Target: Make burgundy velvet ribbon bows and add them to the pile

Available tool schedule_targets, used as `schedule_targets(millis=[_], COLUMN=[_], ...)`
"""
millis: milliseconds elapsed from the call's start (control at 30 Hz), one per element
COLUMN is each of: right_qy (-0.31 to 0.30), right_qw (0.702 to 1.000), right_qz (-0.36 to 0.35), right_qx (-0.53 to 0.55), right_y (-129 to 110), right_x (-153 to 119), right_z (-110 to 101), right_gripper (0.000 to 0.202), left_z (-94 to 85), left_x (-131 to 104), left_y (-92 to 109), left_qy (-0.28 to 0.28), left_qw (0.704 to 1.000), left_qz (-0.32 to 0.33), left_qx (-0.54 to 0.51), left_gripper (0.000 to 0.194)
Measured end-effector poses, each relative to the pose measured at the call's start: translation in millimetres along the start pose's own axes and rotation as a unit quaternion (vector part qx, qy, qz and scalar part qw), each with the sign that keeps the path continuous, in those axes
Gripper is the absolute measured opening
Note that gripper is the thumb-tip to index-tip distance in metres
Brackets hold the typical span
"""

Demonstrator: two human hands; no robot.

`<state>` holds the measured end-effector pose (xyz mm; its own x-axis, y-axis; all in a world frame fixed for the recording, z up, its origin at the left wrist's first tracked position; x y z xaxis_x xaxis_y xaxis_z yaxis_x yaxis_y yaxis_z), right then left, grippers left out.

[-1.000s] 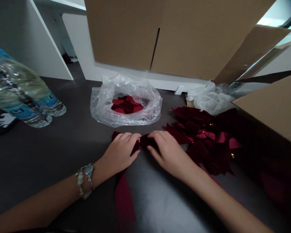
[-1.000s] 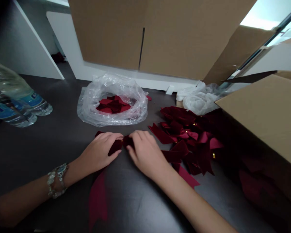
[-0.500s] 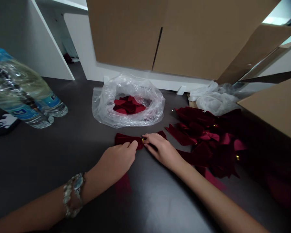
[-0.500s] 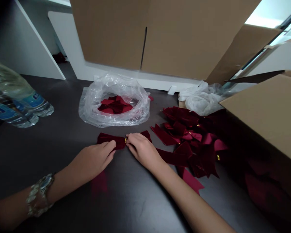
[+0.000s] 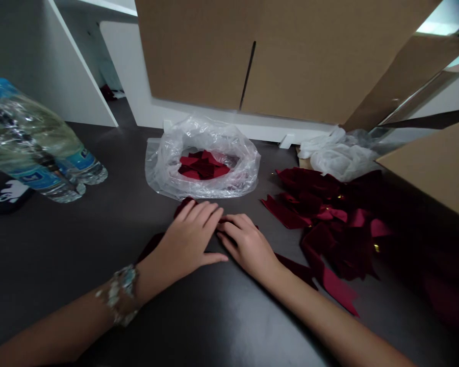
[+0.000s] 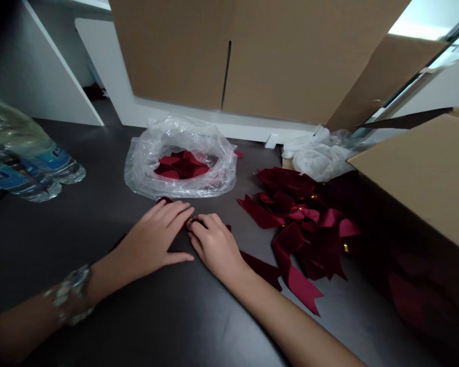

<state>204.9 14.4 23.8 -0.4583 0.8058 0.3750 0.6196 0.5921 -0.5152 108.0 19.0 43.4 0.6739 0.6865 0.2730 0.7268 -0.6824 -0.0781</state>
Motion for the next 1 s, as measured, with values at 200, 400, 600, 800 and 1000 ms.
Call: schedule_targets(millis=[200, 400, 600, 800, 1000], right_qy=[-0.013, -0.071, -0.178, -0.109, -0.144], right_qw=[0.995, 0.989, 0.984, 0.983, 0.979], right_qz=[-0.034, -0.001, 0.013, 0.046, 0.047], right_qx=[0.09, 0.128, -0.015, -0.137, -0.132], right_y=[6, 20, 15, 61, 82], right_x=[0, 16, 96, 170, 170], right_z=[-2, -17, -30, -2, 7], right_gripper=[0.019, 0.008, 0.015, 0.033, 0.024], left_z=[36.9, 35.5, 29.8, 29.8, 31.7], left_x=[14, 14, 11, 10, 11], left_y=[-17, -28, -22, -24, -24], left_qy=[-0.016, -0.014, 0.006, 0.007, 0.004], left_qw=[0.987, 0.977, 0.989, 0.99, 0.991], left_qz=[0.046, 0.039, 0.009, 0.009, 0.006], left_qx=[-0.15, -0.211, -0.144, -0.142, -0.133], left_gripper=[0.038, 0.02, 0.022, 0.022, 0.022])
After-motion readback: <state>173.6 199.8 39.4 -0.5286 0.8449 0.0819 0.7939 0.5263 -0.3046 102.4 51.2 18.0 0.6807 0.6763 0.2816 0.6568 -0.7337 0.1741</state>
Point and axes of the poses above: each hand's wrist, its own x-axis towards the middle knuckle, its own z-axis out of the palm, y = z × x, the point moved 8 cm from there along x, towards the middle knuckle, and after that the axes turned 7 degrees about x, right-handed, at the moved point
